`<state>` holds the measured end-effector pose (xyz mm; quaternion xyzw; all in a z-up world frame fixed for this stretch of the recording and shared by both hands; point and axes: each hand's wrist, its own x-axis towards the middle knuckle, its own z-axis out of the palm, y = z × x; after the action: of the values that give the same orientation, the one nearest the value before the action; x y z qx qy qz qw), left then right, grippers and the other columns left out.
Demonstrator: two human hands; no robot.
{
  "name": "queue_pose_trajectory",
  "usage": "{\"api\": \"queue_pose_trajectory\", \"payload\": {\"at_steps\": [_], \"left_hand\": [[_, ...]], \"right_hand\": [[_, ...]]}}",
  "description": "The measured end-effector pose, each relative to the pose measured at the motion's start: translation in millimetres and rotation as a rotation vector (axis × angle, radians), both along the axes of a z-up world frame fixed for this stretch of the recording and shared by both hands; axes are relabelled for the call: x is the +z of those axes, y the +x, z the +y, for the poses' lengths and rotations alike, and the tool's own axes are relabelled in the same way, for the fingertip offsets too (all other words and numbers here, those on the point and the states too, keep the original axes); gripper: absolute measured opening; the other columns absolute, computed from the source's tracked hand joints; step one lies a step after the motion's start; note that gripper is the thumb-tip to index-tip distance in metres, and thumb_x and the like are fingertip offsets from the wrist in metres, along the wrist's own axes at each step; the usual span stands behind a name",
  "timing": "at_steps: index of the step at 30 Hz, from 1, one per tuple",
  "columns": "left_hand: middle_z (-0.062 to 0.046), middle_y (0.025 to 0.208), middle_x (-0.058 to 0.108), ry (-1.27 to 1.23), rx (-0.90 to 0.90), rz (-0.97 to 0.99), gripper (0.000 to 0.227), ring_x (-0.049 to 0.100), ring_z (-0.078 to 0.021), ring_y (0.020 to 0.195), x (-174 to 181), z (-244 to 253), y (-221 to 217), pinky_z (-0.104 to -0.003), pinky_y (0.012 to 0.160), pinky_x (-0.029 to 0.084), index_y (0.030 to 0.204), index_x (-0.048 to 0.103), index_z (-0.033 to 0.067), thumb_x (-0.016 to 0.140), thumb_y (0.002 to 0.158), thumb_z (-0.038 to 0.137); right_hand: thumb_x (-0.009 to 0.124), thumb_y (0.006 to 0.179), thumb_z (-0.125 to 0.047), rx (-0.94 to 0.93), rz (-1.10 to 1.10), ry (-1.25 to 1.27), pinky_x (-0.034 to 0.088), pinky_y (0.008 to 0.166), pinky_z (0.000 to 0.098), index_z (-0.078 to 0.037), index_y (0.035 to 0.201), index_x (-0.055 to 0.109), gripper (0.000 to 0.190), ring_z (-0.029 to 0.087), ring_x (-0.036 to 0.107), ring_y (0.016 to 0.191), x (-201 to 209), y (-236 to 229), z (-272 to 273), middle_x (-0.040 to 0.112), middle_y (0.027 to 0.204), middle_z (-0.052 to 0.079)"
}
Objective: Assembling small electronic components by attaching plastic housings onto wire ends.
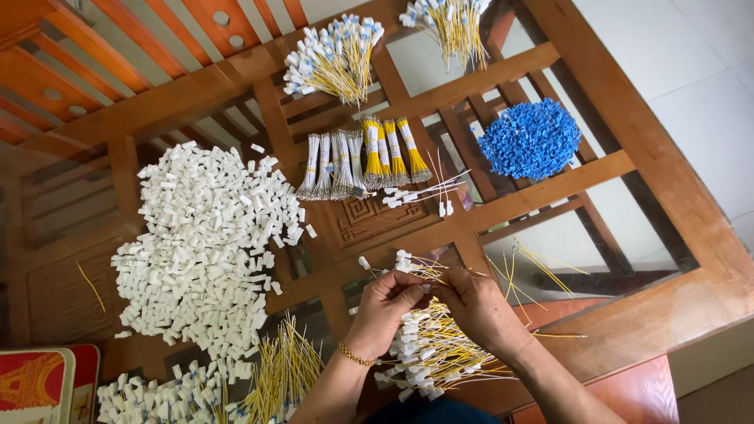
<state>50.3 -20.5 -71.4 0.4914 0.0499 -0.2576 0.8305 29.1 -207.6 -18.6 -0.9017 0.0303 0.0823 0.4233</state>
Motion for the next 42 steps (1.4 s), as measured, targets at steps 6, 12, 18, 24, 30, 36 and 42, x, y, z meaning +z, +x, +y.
{"api": "queue_pose_trajectory", "payload": {"at_steps": [6, 12, 18, 24, 30, 36, 42], "left_hand": [[-0.009, 0.096, 0.077, 0.78, -0.265, -0.376, 0.01, 0.057, -0.0067, 0.057, -9, 11, 34, -0.022, 0.058, 0.053, 0.102, 0.078, 0.0108, 0.072, 0.094, 0.011], [-0.015, 0.102, 0.07, 1.322, -0.185, -0.849, 0.028, 0.071, -0.0337, 0.098, -71, -16, 122, -0.043, 0.084, 0.058, 0.114, 0.072, 0.012, 0.075, 0.09, 0.026], [-0.009, 0.101, 0.066, 1.596, -0.078, -0.907, 0.009, 0.06, -0.0216, 0.081, -127, -63, 178, -0.034, 0.067, 0.057, 0.083, 0.071, 0.0088, 0.077, 0.086, 0.015], [-0.006, 0.093, 0.07, 1.504, -0.003, -0.961, 0.007, 0.061, -0.0205, 0.081, -122, -53, 172, -0.033, 0.067, 0.052, 0.086, 0.072, 0.0148, 0.076, 0.087, 0.021], [-0.004, 0.085, 0.066, 1.061, 0.094, -1.067, 0.017, 0.055, -0.0113, 0.062, -16, -33, 134, -0.022, 0.052, 0.046, 0.112, 0.064, 0.0045, 0.064, 0.095, 0.004], [0.001, 0.071, 0.063, 0.688, -0.021, -0.817, 0.018, 0.052, -0.0061, 0.054, 64, -14, 49, -0.018, 0.043, 0.041, 0.116, 0.068, 0.008, 0.06, 0.1, 0.011], [0.001, 0.071, 0.067, 0.481, 0.017, -0.797, 0.009, 0.05, -0.0067, 0.051, 114, -3, 4, -0.021, 0.043, 0.036, 0.1, 0.072, 0.0056, 0.066, 0.097, 0.012]], "right_hand": [[0.065, 0.098, -0.028, -0.09, 0.112, -0.124, 0.055, 0.078, 0.0571, -0.01, 0.1, 0.075, 0.021, 0.047, 0.072, 0.088, -22, 16, -21, 0.075, 0.083, 0.024], [0.057, 0.101, -0.041, -0.337, 0.262, -0.035, 0.055, 0.093, 0.0557, -0.023, 0.124, 0.064, 0.03, 0.039, 0.073, 0.105, -41, 17, -58, 0.079, 0.101, 0.015], [0.059, 0.099, -0.023, -0.347, 0.246, 0.098, 0.06, 0.061, 0.0336, -0.008, 0.111, 0.066, 0.02, 0.017, 0.072, 0.069, -26, 20, -43, 0.076, 0.083, 0.007], [0.063, 0.097, -0.009, -0.464, 0.204, 0.425, 0.051, 0.058, 0.0287, 0.002, 0.103, 0.071, 0.015, 0.016, 0.062, 0.065, -41, 25, -50, 0.069, 0.077, 0.009], [0.063, 0.099, -0.011, -0.379, 0.126, 0.498, 0.041, 0.055, 0.0268, -0.004, 0.101, 0.07, 0.01, 0.012, 0.05, 0.062, 3, 31, -41, 0.057, 0.074, 0.003], [0.068, 0.094, -0.006, -0.214, -0.024, 0.5, 0.045, 0.05, 0.0256, -0.003, 0.1, 0.069, 0.006, 0.011, 0.056, 0.06, 28, 17, -20, 0.067, 0.075, 0.004], [0.073, 0.082, -0.01, -0.145, -0.115, 0.085, 0.062, 0.057, 0.0236, -0.007, 0.1, 0.076, 0.019, 0.011, 0.077, 0.066, 93, -12, 13, 0.084, 0.084, 0.003]]}}
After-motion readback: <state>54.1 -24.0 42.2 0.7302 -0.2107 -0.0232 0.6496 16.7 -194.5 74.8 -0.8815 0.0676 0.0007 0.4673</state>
